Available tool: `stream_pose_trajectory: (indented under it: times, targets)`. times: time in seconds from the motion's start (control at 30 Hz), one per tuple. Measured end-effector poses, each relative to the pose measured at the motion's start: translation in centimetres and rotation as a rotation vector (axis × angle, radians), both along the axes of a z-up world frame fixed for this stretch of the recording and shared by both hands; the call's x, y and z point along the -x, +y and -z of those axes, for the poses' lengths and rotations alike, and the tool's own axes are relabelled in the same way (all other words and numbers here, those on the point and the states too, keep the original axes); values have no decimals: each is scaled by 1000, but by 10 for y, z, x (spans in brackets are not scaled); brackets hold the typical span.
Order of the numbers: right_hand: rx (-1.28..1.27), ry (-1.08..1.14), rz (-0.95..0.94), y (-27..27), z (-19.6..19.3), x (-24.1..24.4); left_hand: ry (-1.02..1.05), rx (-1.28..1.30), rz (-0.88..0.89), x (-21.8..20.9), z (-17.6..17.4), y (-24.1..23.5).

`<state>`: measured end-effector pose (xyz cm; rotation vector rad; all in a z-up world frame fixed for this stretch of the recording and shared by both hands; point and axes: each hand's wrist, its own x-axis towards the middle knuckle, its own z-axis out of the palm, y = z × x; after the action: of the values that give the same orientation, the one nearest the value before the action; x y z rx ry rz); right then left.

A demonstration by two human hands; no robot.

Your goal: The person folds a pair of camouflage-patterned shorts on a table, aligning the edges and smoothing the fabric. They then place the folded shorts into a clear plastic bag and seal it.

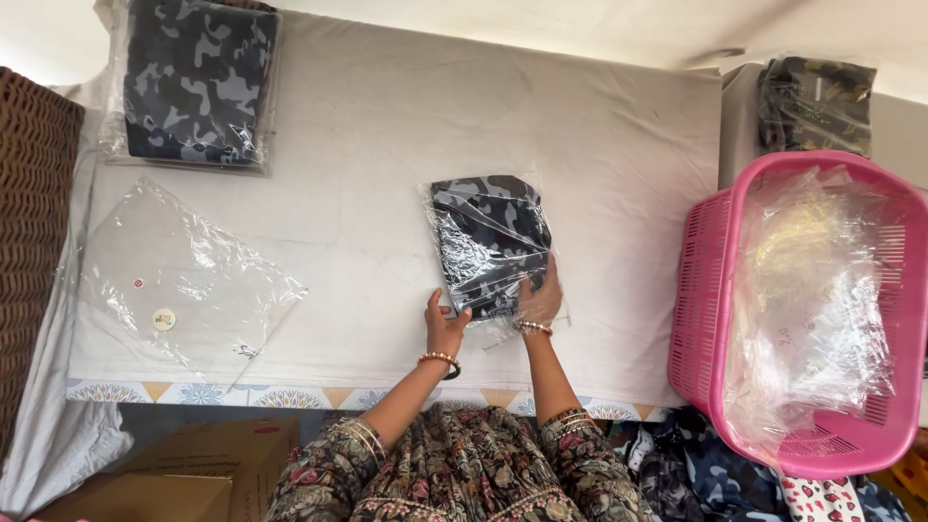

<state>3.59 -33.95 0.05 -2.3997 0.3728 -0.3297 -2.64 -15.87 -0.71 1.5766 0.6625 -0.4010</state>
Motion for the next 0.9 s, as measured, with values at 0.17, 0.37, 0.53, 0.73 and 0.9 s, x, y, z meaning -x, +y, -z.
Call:
stream_pose_trajectory:
  times: [0.17,0.37,0.53,0.73,0.9]
  targets:
    - [292,121,-339,33,-36,-7,135,170,-85,-9,34,1]
    - [400,-283,-542,23,-50,-14,39,243,-109,8,66,-9]
    - [98,310,-131,17,-51,-32,-19,284,-82,7,52,-3]
    - [558,181,-349,49,-56,-32,21,443,-72,12,39,23]
    - [339,147,-449,64,-1,-53,56,375,-73,15,26,27]
